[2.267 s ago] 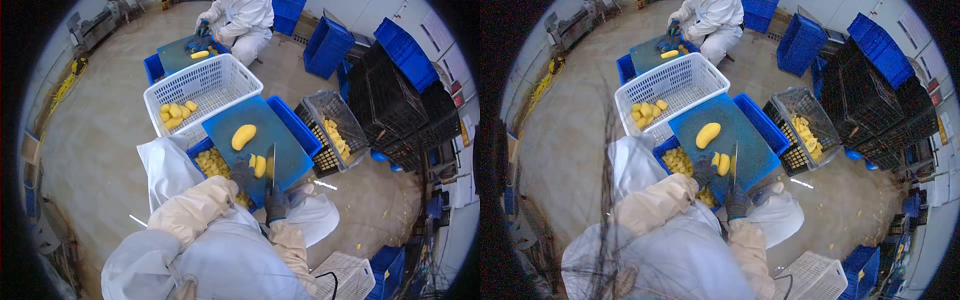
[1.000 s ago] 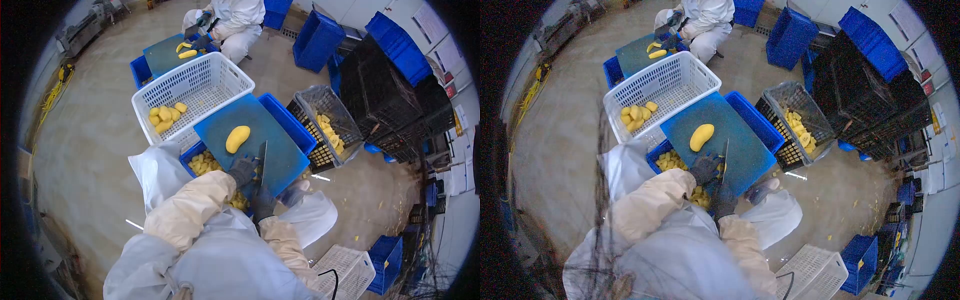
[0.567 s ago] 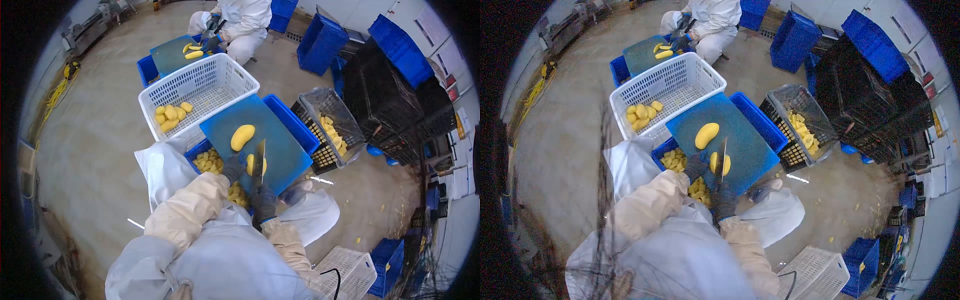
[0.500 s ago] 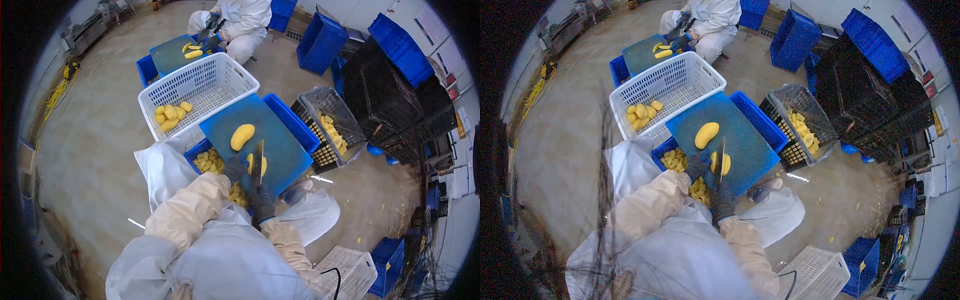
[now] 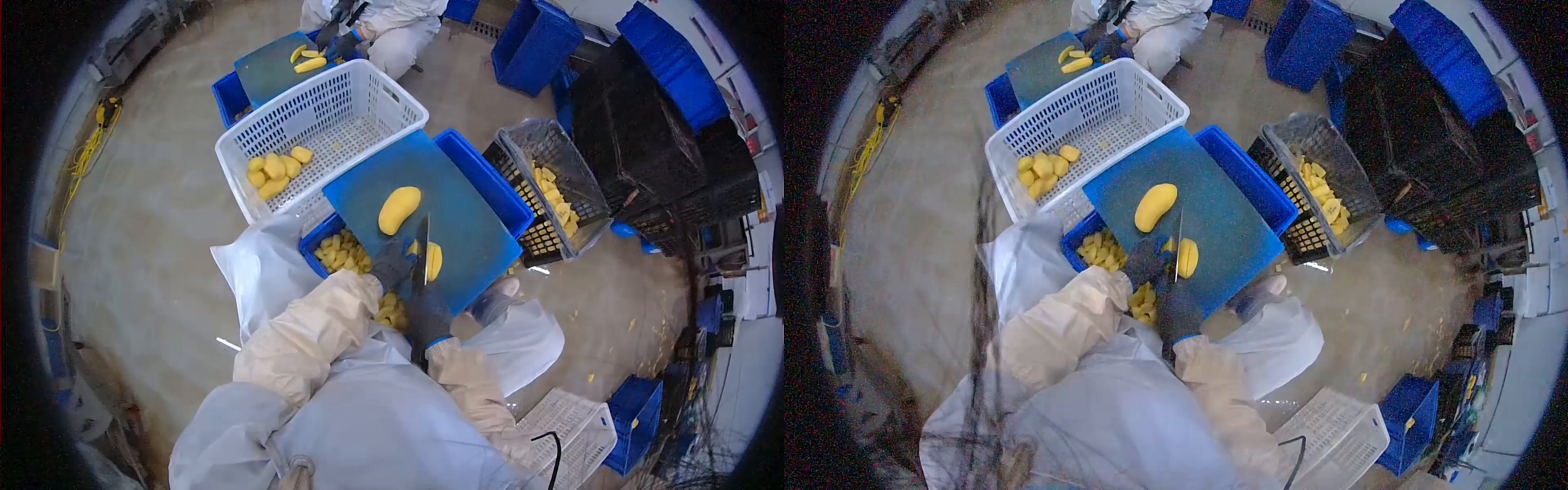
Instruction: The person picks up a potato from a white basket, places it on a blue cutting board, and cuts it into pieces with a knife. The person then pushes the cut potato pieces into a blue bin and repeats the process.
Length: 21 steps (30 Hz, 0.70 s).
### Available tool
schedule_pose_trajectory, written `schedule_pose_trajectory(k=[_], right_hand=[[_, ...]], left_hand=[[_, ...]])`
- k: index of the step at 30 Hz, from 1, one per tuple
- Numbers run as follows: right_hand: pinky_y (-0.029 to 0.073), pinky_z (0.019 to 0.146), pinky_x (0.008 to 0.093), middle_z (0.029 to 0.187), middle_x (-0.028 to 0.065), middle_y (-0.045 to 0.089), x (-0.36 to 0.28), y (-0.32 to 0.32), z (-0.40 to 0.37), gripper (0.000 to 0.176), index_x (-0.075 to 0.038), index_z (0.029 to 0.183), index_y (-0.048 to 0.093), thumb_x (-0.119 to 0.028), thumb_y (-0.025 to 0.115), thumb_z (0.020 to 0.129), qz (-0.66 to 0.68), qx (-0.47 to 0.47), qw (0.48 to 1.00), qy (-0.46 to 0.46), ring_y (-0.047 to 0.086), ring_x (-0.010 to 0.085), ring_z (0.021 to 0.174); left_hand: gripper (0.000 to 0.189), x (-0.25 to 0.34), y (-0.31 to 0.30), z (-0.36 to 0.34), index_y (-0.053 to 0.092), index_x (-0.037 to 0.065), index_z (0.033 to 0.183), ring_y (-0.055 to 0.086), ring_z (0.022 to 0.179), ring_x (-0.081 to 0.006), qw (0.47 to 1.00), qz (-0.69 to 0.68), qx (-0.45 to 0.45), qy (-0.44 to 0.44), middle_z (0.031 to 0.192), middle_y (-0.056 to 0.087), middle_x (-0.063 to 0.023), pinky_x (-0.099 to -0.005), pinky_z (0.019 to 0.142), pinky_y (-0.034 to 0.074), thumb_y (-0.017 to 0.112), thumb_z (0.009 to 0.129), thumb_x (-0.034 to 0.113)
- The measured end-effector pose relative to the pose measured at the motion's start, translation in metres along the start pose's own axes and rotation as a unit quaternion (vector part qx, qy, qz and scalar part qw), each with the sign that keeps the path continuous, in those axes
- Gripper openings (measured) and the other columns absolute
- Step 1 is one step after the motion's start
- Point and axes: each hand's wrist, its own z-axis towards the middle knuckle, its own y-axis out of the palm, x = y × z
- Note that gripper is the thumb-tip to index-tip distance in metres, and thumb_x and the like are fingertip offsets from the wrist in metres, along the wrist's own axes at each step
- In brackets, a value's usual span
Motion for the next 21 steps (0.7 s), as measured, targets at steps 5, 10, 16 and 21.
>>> schedule_pose_trajectory(k=[5, 10, 16, 21], right_hand=[[0.041, 0.072, 0.0458, 0.090, 0.0207, 0.061, 0.011, 0.021, 0.001, 0.036, -0.005, 0.097, 0.059, -0.037, 0.045, 0.089, 0.052, 0.097, 0.993, -0.045, 0.056, 0.0392, 0.085], [0.041, 0.070, 0.0455, 0.089, 0.0209, 0.061, 0.012, 0.021, -0.009, 0.037, -0.005, 0.097, 0.058, -0.038, 0.046, 0.088, 0.094, 0.091, 0.990, -0.055, 0.056, 0.0386, 0.084], [0.042, 0.068, 0.0466, 0.089, 0.0217, 0.060, 0.006, 0.007, -0.010, 0.039, -0.006, 0.098, 0.059, -0.040, 0.042, 0.089, 0.068, 0.015, 0.997, -0.028, 0.056, 0.0402, 0.082], [0.043, 0.068, 0.0488, 0.087, 0.0219, 0.060, 0.014, 0.010, -0.004, 0.038, -0.008, 0.106, 0.055, -0.039, 0.044, 0.088, 0.031, 0.028, 0.999, -0.033, 0.057, 0.0408, 0.078]], left_hand=[[0.047, 0.000, 0.003, 0.003, 0.051, 0.008, 0.118, 0.050, 0.106, -0.0347, 1.000, 0.006, -0.015, -0.022, 0.113, 0.053, -0.0199, -0.0417, 0.090, 0.040, 0.059, 0.078, 0.031], [0.046, 0.001, 0.001, 0.001, 0.052, 0.007, 0.118, 0.052, 0.103, -0.0353, 1.000, -0.018, 0.009, -0.013, 0.111, 0.055, -0.0190, -0.0422, 0.088, 0.041, 0.059, 0.078, 0.030], [0.047, 0.007, -0.007, 0.000, 0.054, 0.008, 0.115, 0.055, 0.099, -0.0346, 0.998, 0.021, 0.033, 0.042, 0.106, 0.058, -0.0194, -0.0423, 0.086, 0.043, 0.061, 0.075, 0.032], [0.045, 0.014, -0.010, 0.000, 0.054, 0.007, 0.114, 0.056, 0.097, -0.0359, 1.000, 0.009, 0.009, 0.004, 0.104, 0.059, -0.0202, -0.0422, 0.084, 0.044, 0.062, 0.075, 0.027]])
